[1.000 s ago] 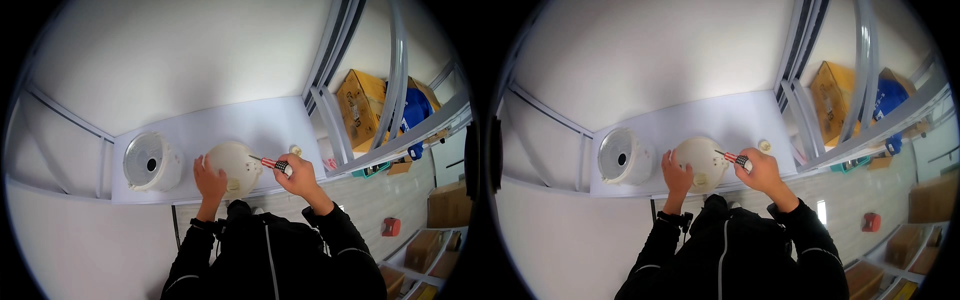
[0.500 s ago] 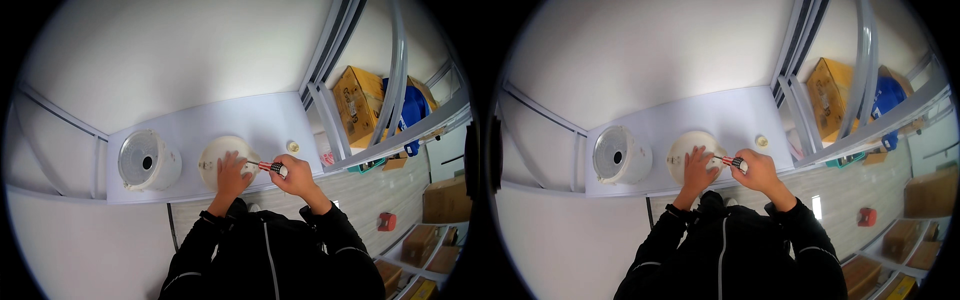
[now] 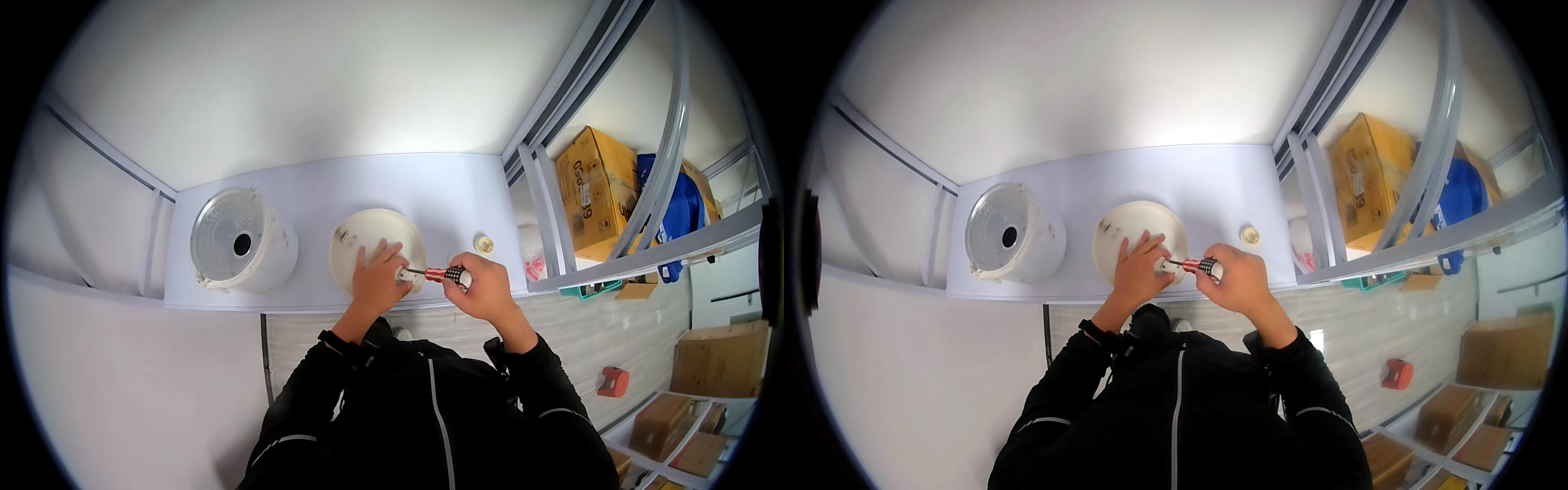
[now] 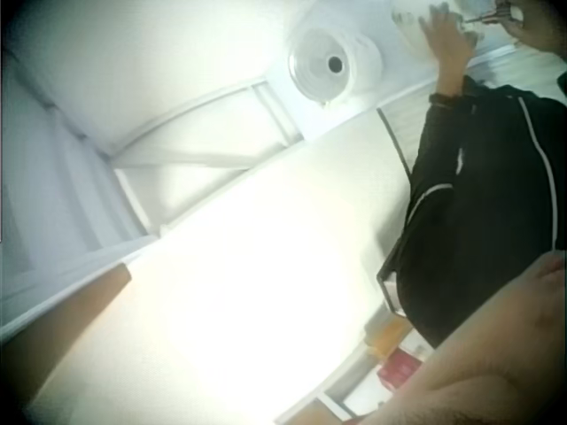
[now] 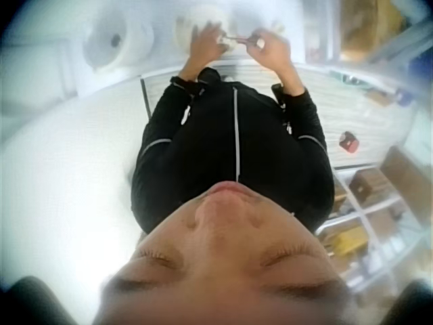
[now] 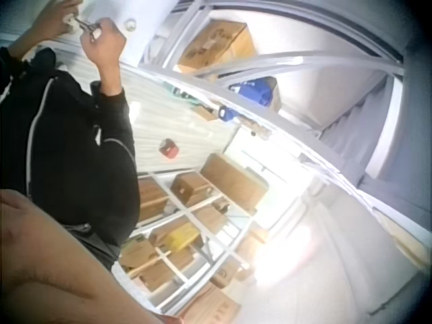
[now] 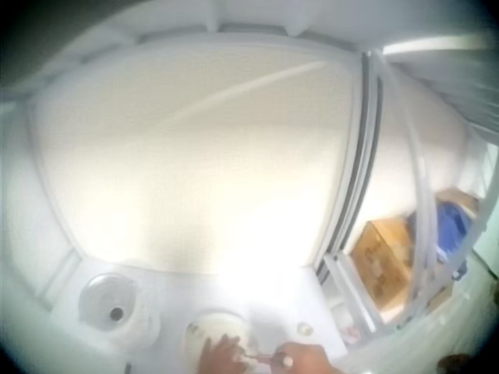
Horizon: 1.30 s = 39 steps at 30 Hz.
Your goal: The person disassembles a white cylindrical appliance by removing the lid and a central component. They then use a screwdriver to remove screws from the lid and a small plastic part, placing the removed pieces on the shelf.
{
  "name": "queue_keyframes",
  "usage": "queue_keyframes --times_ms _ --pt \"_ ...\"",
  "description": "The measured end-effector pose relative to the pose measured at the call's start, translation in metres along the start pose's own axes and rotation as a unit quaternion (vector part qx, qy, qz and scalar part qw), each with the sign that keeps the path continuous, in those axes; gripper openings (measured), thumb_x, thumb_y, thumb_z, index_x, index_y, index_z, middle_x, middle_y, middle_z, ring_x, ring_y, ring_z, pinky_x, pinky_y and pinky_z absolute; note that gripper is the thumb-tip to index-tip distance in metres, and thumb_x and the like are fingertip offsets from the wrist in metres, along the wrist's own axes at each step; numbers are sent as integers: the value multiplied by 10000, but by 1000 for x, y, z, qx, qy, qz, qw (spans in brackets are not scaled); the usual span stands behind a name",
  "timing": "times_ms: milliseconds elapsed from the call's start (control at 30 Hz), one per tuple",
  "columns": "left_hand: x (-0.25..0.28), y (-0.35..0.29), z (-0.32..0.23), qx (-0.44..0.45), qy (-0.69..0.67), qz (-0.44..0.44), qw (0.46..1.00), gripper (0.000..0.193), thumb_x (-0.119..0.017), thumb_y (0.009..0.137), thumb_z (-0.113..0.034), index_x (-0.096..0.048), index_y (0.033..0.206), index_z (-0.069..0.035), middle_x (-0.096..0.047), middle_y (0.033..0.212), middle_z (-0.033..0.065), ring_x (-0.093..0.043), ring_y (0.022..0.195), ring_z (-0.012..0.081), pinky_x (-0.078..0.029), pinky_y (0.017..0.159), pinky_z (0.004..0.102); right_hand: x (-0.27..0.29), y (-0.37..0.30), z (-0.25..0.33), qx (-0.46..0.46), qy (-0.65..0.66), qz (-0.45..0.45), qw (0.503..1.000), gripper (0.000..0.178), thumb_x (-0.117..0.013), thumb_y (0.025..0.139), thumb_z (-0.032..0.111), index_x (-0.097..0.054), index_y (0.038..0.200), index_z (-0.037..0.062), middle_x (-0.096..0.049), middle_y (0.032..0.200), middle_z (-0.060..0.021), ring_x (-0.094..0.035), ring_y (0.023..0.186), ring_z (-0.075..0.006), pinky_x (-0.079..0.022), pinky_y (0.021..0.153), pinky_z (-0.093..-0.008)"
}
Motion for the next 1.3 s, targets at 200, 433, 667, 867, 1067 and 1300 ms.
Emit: queue_keyframes --times_ms 200,433,667,867,1067,1300 --pt "4 2 1 -2 -4 12 1000 384 -878 775 -312 -735 1117 -211 -570 1590 -12 -385 1590 272 -158 1315 584 0 7 3 5 -2 0 1000 235 -807 799 190 -697 969 71 -736 809 -111 -724 705 -341 -570 647 -398" --pt "2 -2 3 -12 -24 -6 1000 406 -901 744 -288 -742 1111 -215 -574 1581 -11 -389 1588 269 -164 1311 588 -1 14 6 10 -26 26 999 245 -813 797 195 -693 973 73 -725 793 -104 -715 688 -334 -561 632 -401" --pt "4 -1 2 -15 -15 4 1000 382 -896 745 -275 -757 1096 -219 -571 1580 -18 -389 1587 251 -169 1311 588 5 31 34 24 -55 16 998 364 -864 837 272 -680 1091 86 -728 788 -103 -707 659 -304 -530 589 -398" --pt "7 0 0 -14 -21 7 1000 344 -879 758 -267 -772 1076 -193 -580 1562 -14 -395 1579 255 -180 1309 591 -6 33 48 -18 -159 52 986 373 -818 921 356 -664 1094 64 -726 778 -104 -710 655 -330 -525 571 -427" --pt "8 0 -2 -10 -32 -3 999 336 -876 757 -263 -781 1070 -187 -589 1558 -16 -405 1572 242 -185 1313 583 -4 39 56 124 -143 73 979 355 -830 902 263 -676 1132 41 -728 967 -109 -721 868 -336 -550 686 -432" --pt "7 -1 0 -8 -38 -10 999 348 -882 747 -259 -779 1073 -192 -589 1562 -16 -402 1574 235 -183 1317 579 2 41 66 -6 -74 131 989 343 -771 902 97 -658 1225 72 -687 1091 -140 -684 994 -371 -551 802 -467"
Point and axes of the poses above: each hand's wrist, its own y-axis towards the middle knuckle, its own x-axis out of the back of the hand, z = x × y, the point moved 2 cm from there along y, towards the middle knuckle
